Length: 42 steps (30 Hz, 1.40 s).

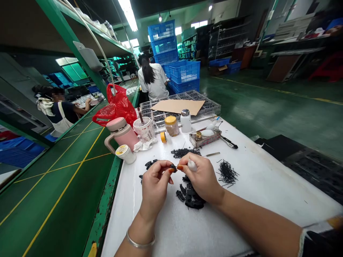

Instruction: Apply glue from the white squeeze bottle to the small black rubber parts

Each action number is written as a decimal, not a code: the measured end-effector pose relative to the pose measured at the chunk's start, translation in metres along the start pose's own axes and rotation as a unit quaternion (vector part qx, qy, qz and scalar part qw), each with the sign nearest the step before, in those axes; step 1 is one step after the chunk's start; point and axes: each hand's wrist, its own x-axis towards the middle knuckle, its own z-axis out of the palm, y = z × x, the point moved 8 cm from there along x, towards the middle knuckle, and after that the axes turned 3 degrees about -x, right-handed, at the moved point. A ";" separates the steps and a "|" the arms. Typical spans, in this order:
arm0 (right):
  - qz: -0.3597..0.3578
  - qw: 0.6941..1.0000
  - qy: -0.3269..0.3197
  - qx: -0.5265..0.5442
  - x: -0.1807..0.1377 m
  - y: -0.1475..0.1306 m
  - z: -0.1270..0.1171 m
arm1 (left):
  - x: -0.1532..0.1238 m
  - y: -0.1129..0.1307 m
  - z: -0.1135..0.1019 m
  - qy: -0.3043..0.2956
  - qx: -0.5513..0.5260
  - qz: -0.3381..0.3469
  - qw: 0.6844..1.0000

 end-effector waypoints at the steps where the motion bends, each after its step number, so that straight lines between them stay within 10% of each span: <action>1: -0.025 1.000 0.002 -0.016 0.000 -0.004 -0.001 | 0.001 -0.001 0.000 -0.009 -0.006 -0.013 1.000; 7: 0.064 0.992 -0.062 0.090 0.000 0.010 0.010 | 0.004 -0.008 0.001 -0.052 -0.085 -0.072 0.992; 13: 0.230 0.909 -0.112 0.329 -0.008 0.038 0.037 | -0.001 0.009 0.000 -0.016 -0.006 0.009 1.000; 18: 0.107 0.986 -0.036 0.121 -0.002 0.025 0.015 | -0.001 0.006 -0.002 0.006 -0.002 -0.020 1.000; 24: -0.026 0.999 -0.016 0.027 -0.006 -0.001 0.009 | 0.002 -0.009 0.001 -0.032 -0.146 -0.086 0.985; 42: 0.154 0.943 -0.039 0.291 -0.014 0.033 0.032 | -0.009 0.016 0.002 0.024 0.039 0.093 0.995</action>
